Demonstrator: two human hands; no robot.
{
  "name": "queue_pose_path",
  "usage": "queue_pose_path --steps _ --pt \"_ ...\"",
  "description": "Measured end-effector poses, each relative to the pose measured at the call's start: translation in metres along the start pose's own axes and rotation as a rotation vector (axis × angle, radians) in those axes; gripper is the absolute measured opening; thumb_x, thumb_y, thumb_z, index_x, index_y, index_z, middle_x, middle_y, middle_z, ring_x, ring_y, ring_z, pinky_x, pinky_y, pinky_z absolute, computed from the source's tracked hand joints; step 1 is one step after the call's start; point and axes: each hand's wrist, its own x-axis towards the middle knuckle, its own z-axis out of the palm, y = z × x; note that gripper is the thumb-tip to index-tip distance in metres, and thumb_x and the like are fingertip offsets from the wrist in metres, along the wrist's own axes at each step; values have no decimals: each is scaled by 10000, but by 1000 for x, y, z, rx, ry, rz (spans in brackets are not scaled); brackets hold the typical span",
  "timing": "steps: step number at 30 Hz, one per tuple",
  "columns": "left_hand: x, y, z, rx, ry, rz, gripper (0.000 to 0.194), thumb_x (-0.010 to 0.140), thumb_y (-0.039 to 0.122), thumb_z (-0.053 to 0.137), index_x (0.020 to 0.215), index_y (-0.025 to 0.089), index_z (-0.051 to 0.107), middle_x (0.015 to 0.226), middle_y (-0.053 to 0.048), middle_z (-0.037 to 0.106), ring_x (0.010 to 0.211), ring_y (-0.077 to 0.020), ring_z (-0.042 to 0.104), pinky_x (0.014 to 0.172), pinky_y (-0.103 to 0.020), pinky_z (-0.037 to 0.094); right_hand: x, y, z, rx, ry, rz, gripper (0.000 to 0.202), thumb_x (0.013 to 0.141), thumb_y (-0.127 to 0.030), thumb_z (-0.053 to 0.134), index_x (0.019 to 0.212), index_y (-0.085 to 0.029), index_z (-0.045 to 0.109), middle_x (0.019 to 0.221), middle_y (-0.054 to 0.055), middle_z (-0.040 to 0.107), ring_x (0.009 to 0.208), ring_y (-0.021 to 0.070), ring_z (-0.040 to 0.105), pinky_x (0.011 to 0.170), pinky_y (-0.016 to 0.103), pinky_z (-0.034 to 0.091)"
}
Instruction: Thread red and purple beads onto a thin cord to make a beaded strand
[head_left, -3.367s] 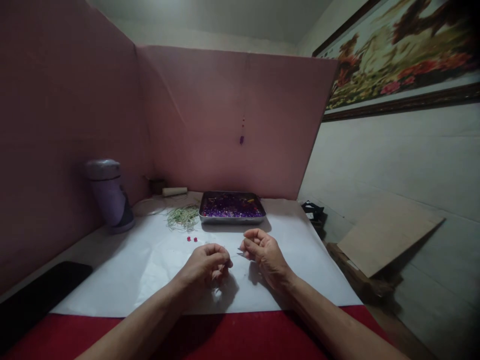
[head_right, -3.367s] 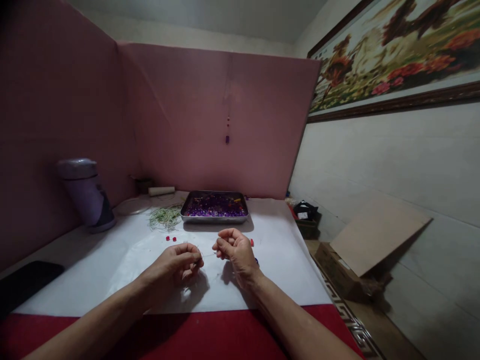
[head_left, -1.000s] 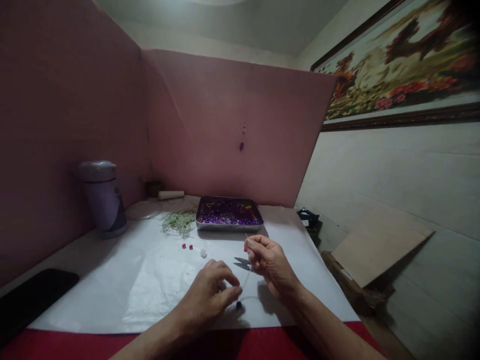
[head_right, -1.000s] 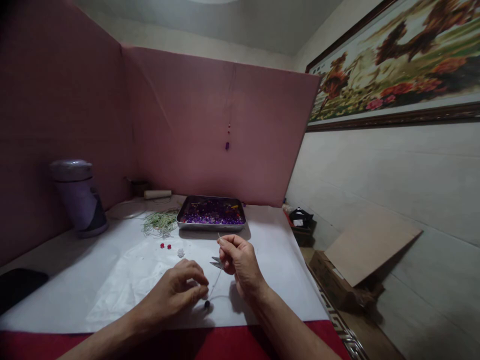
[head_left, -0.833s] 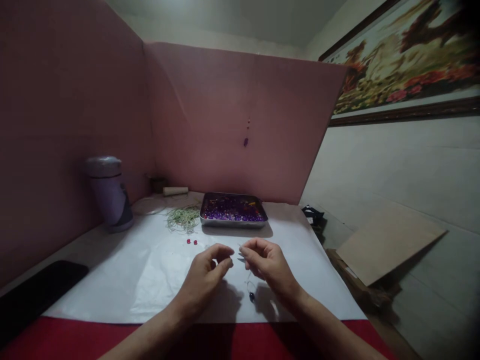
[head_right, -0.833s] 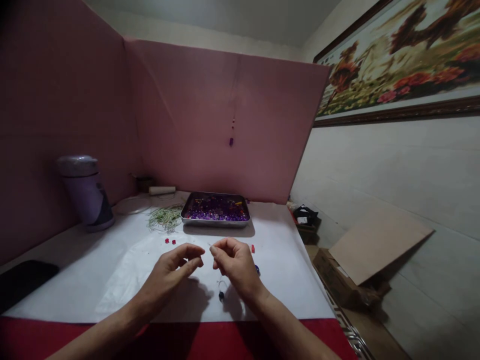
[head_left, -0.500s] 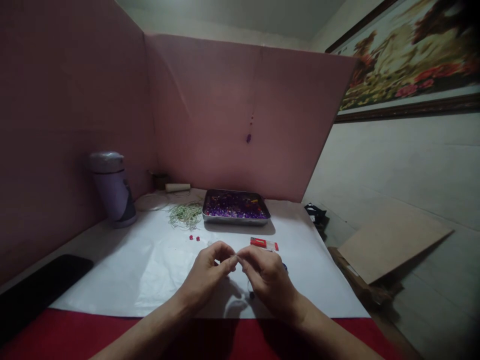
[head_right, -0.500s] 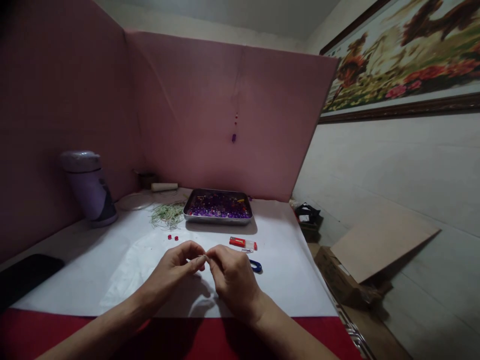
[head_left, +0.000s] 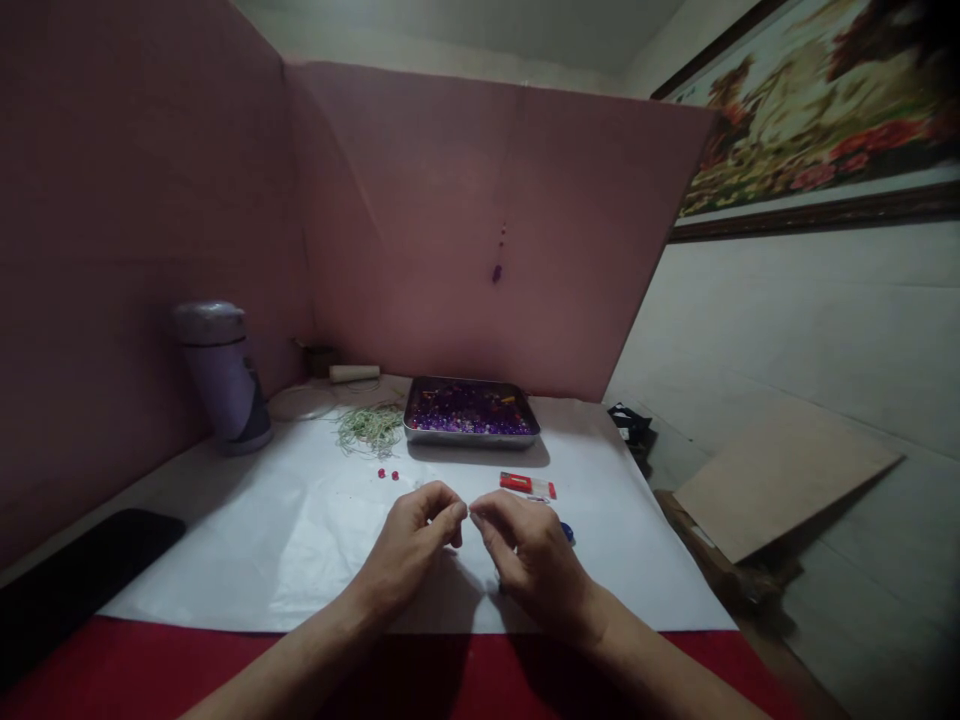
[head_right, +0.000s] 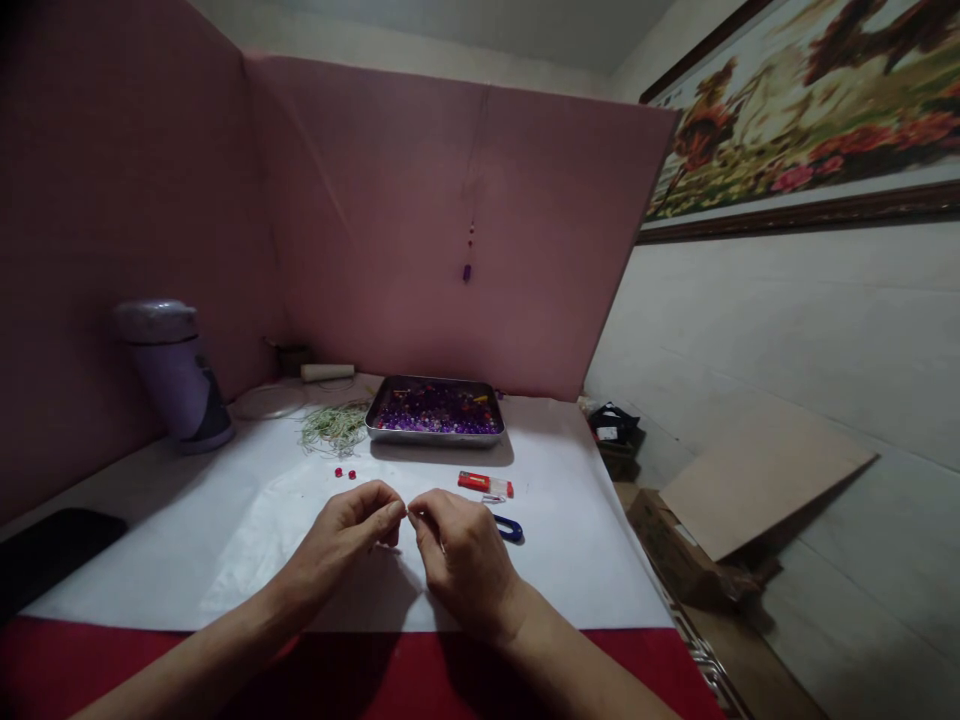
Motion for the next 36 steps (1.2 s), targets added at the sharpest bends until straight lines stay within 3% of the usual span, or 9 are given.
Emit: queue_pose_path --steps 12,19,26,36 --pt "2 3 0 -128 -28 -69 333 857 432 414 807 140 567 618 -17 561 587 -136 469 538 -243 344 0 1 0 8 61 -10 177 883 -114 427 795 -184 564 693 37 610 611 158 558 610 266 400" --pt "1 8 0 -37 45 -51 152 739 288 565 757 139 592 719 -20 570 674 -140 491 622 -251 382 -1 5 3 -7 102 -65 147 861 -106 453 813 -172 576 685 33 613 590 149 559 580 251 394" --pt "1 7 -1 4 59 -53 133 704 257 571 722 134 617 698 -19 586 675 -150 497 639 -268 387 -2 4 3 -8 104 -47 137 860 -107 461 800 -149 577 659 30 594 565 141 544 568 246 381" --pt "3 1 0 -122 67 -116 151 630 251 645 715 127 630 647 -7 587 587 -127 494 580 -259 386 -3 5 4 -12 123 -40 126 867 -119 467 822 -146 581 620 10 558 542 133 527 553 241 369"
